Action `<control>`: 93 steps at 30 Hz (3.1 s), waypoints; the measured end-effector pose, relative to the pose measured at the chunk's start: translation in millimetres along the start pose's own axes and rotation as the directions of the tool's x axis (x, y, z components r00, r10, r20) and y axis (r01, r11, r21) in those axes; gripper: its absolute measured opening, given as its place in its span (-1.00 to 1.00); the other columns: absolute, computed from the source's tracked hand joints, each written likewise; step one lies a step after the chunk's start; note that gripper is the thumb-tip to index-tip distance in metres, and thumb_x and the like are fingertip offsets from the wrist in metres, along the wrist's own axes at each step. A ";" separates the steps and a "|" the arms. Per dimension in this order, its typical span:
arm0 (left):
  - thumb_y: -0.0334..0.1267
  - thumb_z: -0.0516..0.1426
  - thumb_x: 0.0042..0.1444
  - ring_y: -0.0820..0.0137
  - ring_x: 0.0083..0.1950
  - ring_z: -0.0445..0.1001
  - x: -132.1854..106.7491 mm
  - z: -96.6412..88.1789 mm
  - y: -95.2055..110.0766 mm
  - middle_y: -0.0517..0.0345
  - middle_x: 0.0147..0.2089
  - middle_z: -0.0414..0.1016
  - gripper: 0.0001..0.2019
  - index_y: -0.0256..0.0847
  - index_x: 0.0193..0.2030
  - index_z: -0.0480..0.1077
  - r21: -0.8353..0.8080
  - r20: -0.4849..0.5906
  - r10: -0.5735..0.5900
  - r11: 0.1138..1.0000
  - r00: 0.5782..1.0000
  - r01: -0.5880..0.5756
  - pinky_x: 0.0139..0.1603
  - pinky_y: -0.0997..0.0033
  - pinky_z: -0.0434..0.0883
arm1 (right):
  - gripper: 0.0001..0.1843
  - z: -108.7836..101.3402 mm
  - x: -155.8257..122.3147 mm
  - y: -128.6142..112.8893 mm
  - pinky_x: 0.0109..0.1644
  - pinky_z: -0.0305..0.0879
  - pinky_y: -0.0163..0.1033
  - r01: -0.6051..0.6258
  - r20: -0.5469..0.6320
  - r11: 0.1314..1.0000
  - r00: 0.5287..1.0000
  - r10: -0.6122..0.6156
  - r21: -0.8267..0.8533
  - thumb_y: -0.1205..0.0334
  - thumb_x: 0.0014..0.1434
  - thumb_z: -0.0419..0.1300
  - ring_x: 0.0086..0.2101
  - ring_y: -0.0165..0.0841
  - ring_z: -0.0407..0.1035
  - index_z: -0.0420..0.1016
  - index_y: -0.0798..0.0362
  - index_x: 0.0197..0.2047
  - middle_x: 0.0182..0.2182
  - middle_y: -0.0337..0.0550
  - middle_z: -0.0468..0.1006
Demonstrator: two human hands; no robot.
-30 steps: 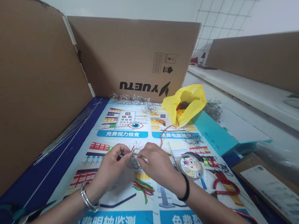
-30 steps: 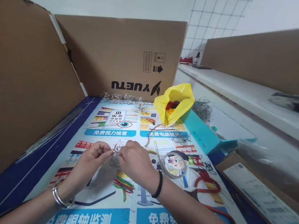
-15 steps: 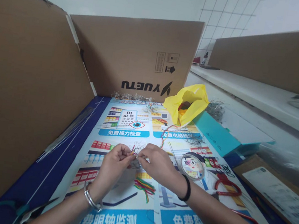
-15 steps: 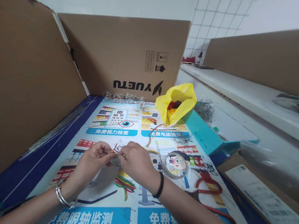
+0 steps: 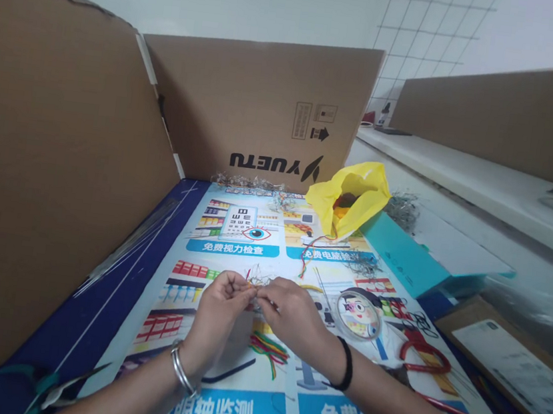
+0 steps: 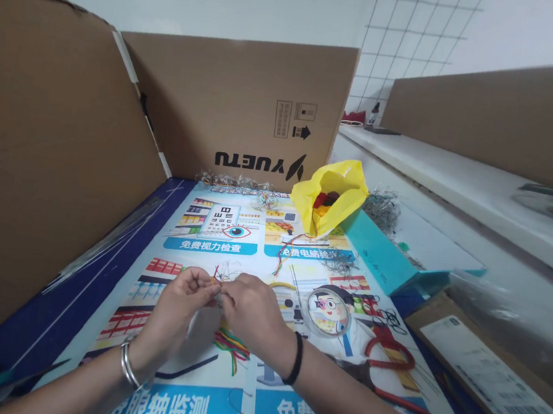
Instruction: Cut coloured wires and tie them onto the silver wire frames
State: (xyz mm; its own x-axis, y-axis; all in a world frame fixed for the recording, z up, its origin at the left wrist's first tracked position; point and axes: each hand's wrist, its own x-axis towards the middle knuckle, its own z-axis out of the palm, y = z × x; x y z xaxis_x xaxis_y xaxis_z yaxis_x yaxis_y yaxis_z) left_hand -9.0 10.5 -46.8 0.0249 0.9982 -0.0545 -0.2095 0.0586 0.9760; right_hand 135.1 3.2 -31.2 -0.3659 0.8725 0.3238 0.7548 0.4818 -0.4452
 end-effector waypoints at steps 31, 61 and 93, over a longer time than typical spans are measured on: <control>-0.36 0.24 -0.10 0.55 -0.47 0.30 5.1 -6.5 -1.2 0.32 -0.52 0.33 -0.83 -0.24 -0.42 0.28 0.056 0.022 0.034 0.998 0.999 -0.035 -0.43 0.57 0.27 | -0.78 -6.0 11.8 9.8 -0.29 0.08 -0.24 0.199 -0.078 0.928 0.969 -0.235 -0.316 0.34 0.19 0.11 -0.36 -0.34 0.23 0.45 0.06 -0.48 -0.48 -0.17 0.39; -0.33 0.16 -0.02 0.49 -0.46 0.33 15.2 -22.1 14.4 0.25 -0.50 0.40 -0.97 -0.21 -0.43 0.41 0.398 0.211 0.146 0.890 0.966 -0.221 -0.45 0.54 0.26 | -0.86 2.1 13.8 3.7 -0.28 0.26 -0.28 0.108 -0.260 0.944 0.965 -0.025 0.312 0.46 0.01 0.17 -0.39 -0.39 0.34 0.48 0.06 -0.48 -0.52 -0.22 0.44; -0.40 0.11 -0.03 0.46 -0.46 0.31 17.4 -28.6 24.7 0.24 -0.53 0.38 -0.91 -0.18 -0.48 0.42 0.477 0.405 0.206 0.784 0.891 -0.398 -0.40 0.51 0.25 | -0.85 3.6 7.1 3.6 -0.21 0.21 -0.18 0.325 -0.324 0.945 0.890 -0.320 -0.040 0.36 0.20 0.06 -0.34 -0.33 0.26 0.43 0.09 -0.36 -0.43 -0.13 0.45</control>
State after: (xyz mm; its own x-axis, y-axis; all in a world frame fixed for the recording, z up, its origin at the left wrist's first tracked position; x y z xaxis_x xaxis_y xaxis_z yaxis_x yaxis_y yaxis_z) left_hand -41.7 29.6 -29.7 0.3753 0.8960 0.2374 0.2921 -0.3574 0.8871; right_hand 133.3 11.4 -33.5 -0.3908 0.5959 0.7015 0.6159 0.7357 -0.2818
